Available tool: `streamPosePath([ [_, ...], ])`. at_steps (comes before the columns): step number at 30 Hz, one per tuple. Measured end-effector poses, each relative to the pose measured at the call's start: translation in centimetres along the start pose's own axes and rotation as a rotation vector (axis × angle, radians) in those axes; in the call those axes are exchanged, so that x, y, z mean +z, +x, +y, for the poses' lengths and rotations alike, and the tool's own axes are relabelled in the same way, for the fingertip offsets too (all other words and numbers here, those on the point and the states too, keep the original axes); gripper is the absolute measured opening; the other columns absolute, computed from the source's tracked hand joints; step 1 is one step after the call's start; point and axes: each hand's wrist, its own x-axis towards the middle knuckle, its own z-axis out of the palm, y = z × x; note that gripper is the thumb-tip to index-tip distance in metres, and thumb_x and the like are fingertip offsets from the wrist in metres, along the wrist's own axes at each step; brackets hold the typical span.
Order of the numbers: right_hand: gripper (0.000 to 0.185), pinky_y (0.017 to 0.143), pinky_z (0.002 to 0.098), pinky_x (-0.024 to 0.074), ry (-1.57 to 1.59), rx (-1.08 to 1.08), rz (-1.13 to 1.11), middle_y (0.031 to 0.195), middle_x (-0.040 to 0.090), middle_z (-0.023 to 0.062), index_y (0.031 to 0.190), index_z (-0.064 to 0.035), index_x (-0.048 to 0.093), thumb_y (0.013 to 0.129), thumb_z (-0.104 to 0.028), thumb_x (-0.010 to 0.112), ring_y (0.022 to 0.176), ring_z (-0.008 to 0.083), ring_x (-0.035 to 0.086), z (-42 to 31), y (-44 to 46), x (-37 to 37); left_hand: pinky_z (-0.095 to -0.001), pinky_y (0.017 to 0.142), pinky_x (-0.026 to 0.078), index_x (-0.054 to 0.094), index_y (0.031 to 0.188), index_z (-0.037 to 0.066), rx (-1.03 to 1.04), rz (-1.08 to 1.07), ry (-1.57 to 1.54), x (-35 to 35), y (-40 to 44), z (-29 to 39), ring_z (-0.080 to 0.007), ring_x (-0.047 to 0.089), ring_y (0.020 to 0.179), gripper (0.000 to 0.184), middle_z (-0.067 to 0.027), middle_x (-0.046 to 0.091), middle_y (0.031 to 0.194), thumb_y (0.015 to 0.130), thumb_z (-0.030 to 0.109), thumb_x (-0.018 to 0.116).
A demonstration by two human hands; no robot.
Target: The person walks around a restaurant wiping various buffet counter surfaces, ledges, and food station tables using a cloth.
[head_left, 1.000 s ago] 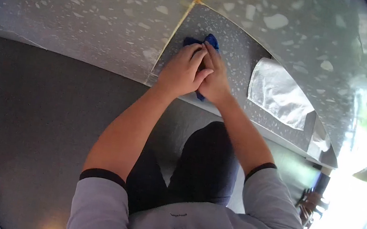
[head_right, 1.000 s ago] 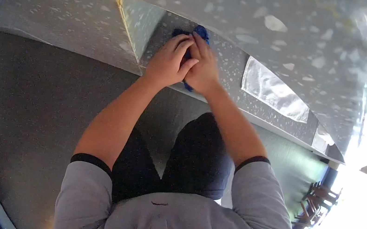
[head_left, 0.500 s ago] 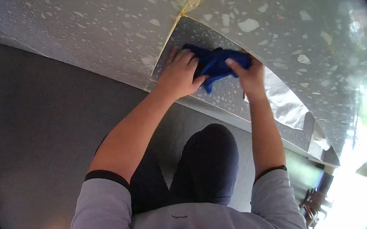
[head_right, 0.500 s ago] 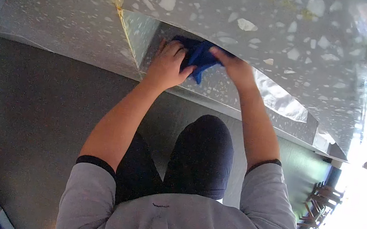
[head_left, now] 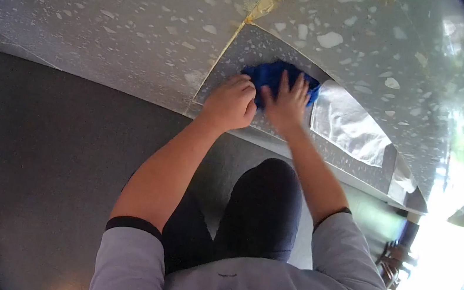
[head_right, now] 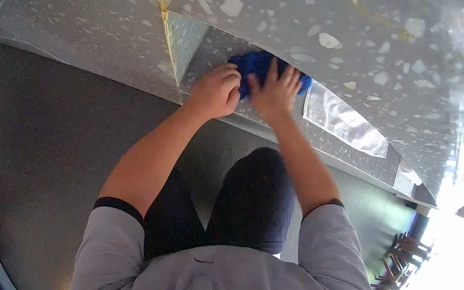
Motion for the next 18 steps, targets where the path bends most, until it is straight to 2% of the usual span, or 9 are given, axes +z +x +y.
streamPosePath([
  [2, 0.065, 0.118, 0.0633, 0.0212, 0.104, -0.115, -0.016, 0.155, 0.035, 0.0276, 0.145, -0.0056, 0.05, 0.091, -0.039, 0.059, 0.144, 0.0485, 0.031, -2.9, -1.5, 0.1, -0.0479, 0.105, 0.048, 0.063, 0.096, -0.004, -0.084, -0.147, -0.012, -1.0, 0.4, 0.4, -0.0417, 0.058, 0.119, 0.02, -0.0241, 0.062, 0.113, 0.082, 0.009, 0.064],
  [5, 0.066, 0.118, 0.064, 0.0203, 0.249, -0.21, -0.045, 0.154, 0.035, 0.0273, 0.146, -0.0058, 0.049, 0.087, -0.034, 0.059, 0.144, 0.048, 0.03, -3.2, -1.0, -0.5, -0.0499, 0.106, 0.047, 0.063, 0.097, -0.004, -0.158, 0.159, -0.126, 0.5, 0.7, -0.5, -0.0419, 0.059, 0.12, 0.018, -0.0238, 0.064, 0.111, 0.089, 0.012, 0.061],
  [7, 0.065, 0.118, 0.0612, 0.0232, 0.32, -0.251, -0.021, 0.15, 0.039, 0.0289, 0.145, -0.0043, 0.05, 0.085, -0.029, 0.059, 0.143, 0.0497, 0.032, -1.6, 0.4, 0.0, -0.0502, 0.11, 0.043, 0.064, 0.103, -0.004, -0.082, 0.191, 0.038, 0.8, 1.1, -0.4, -0.0404, 0.057, 0.125, 0.022, -0.0234, 0.064, 0.118, 0.093, 0.015, 0.059],
  [9, 0.064, 0.119, 0.0554, 0.0256, 0.165, -0.149, -0.071, 0.15, 0.04, 0.0298, 0.146, -0.0061, 0.05, 0.086, -0.026, 0.06, 0.14, 0.0479, 0.036, 0.6, 3.5, 1.3, -0.0506, 0.114, 0.039, 0.065, 0.109, -0.004, -0.056, 0.147, 0.154, 1.1, 0.9, -0.1, -0.0386, 0.055, 0.129, 0.026, -0.0225, 0.064, 0.124, 0.095, 0.017, 0.057],
  [12, 0.064, 0.119, 0.0558, 0.0256, 0.243, 0.017, -0.215, 0.155, 0.036, 0.0264, 0.149, -0.0104, 0.048, 0.091, -0.035, 0.056, 0.143, 0.0476, 0.032, 2.1, 10.2, 3.1, -0.0506, 0.119, 0.034, 0.064, 0.117, -0.003, -0.093, 0.04, 0.229, 1.7, 0.8, -0.3, -0.0359, 0.053, 0.133, 0.032, -0.0206, 0.062, 0.131, 0.096, 0.02, 0.057],
  [14, 0.064, 0.12, 0.0558, 0.0242, 0.123, -0.007, -0.146, 0.159, 0.033, 0.0234, 0.152, -0.0128, 0.046, 0.095, -0.041, 0.052, 0.147, 0.0461, 0.028, 3.0, 14.4, 7.5, -0.0499, 0.12, 0.033, 0.063, 0.12, -0.002, -0.162, 0.024, 0.218, 1.9, 0.7, -0.2, -0.0344, 0.052, 0.134, 0.034, -0.0197, 0.061, 0.135, 0.096, 0.021, 0.057],
  [15, 0.063, 0.119, 0.053, 0.0262, -0.022, -0.125, -0.043, 0.157, 0.039, 0.0209, 0.149, -0.0139, 0.049, 0.096, -0.046, 0.051, 0.144, 0.0425, 0.034, 1.9, 15.0, 7.9, -0.0496, 0.12, 0.033, 0.063, 0.12, -0.002, -0.164, 0.043, 0.224, 2.1, 0.8, -0.2, -0.0344, 0.052, 0.134, 0.035, -0.02, 0.061, 0.135, 0.097, 0.022, 0.056],
  [18, 0.062, 0.12, 0.0523, 0.0264, 0.002, -0.173, -0.004, 0.156, 0.04, 0.022, 0.149, -0.0127, 0.049, 0.097, -0.046, 0.049, 0.144, 0.0425, 0.035, -3.8, 17.5, 9.0, -0.0487, 0.12, 0.032, 0.063, 0.121, -0.003, -0.148, 0.031, 0.244, 1.7, 0.7, -0.2, -0.0343, 0.052, 0.134, 0.036, -0.0212, 0.061, 0.135, 0.098, 0.023, 0.053],
])
